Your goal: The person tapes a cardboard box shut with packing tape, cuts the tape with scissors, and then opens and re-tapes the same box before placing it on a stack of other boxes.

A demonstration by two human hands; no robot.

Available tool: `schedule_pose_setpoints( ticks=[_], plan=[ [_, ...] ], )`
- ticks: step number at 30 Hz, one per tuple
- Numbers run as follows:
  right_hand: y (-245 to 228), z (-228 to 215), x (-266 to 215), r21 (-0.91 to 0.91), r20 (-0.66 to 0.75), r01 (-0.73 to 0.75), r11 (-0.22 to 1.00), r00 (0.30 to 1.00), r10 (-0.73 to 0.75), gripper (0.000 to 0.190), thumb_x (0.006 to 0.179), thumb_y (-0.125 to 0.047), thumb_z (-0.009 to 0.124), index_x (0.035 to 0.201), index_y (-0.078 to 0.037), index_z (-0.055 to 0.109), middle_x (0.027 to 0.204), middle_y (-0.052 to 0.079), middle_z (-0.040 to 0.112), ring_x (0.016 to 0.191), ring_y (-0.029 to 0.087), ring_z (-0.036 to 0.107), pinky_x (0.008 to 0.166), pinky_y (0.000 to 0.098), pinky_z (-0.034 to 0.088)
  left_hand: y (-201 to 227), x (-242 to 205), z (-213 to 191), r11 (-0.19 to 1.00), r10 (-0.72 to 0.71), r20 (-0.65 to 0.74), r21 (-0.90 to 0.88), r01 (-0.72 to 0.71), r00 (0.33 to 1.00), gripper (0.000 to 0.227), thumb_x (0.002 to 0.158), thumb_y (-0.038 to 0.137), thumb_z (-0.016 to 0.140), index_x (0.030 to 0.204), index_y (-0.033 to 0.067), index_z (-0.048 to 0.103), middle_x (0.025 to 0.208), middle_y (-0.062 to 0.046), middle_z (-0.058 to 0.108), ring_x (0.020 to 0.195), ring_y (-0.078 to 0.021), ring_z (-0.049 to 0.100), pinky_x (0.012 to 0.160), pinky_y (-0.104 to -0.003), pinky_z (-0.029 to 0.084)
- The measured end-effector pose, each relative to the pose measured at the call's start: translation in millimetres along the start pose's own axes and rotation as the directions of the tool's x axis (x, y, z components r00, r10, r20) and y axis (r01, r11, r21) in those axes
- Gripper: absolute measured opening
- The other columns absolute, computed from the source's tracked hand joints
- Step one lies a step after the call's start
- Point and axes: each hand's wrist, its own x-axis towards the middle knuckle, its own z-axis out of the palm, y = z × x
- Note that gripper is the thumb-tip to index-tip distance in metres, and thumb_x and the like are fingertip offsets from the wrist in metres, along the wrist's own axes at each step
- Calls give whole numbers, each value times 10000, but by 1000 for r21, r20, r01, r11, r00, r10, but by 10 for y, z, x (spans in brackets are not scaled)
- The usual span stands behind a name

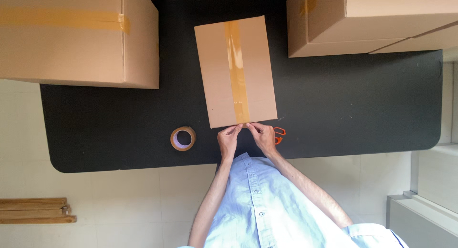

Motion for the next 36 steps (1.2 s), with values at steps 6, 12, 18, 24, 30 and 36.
schedule_pose_setpoints(
  ticks=[6,12,18,24,30,36],
  plan=[
    [39,-8,17,-28,6,0,1000,1000,0,268,959,-318,729,712,-225,778,469,20,568,493,97,528,497,247,384,468,-127,-74,981,-160,-5,112,160,987,332,813,456,852,931,146,834,864,-88,788,998,-257,738,809,-330,574],
    [24,-45,15,-52,27,6,999,1000,-5,256,955,-332,725,733,-216,777,507,56,604,529,112,548,517,283,414,137,16,-51,970,-219,-3,107,218,976,438,794,578,830,960,173,834,866,-65,794,1030,-290,728,852,-393,580],
    [21,-77,91,-106,41,37,994,999,-32,231,953,-326,718,760,-216,780,574,81,667,588,275,688,537,310,471,219,-109,-262,924,-6,-154,376,64,988,386,756,575,848,722,197,780,731,-6,766,822,-265,756,749,-380,569],
    [-123,-131,23,-208,73,83,974,995,-69,240,985,-343,678,813,-208,776,616,93,688,620,286,710,528,340,485,227,-14,-269,370,778,122,704,-606,617,672,875,595,717,1323,111,585,1422,-103,590,1372,-276,509,1196,-593,194],
    [-28,-132,66,-566,55,124,815,992,-113,397,967,-516,627,742,-207,730,570,56,682,597,282,722,562,377,559,-23,258,-205,401,787,59,707,-582,614,703,814,612,758,1333,158,622,1437,-14,598,1375,-191,516,1213,-520,260],
    [-12,-187,152,-673,-4,459,580,782,-623,344,848,-422,814,792,-179,578,715,-9,496,718,199,588,704,317,449,-69,316,-176,392,817,38,695,-603,575,765,777,682,747,1316,153,629,1397,-26,624,1357,-215,521,1205,-571,254]
  ],
)
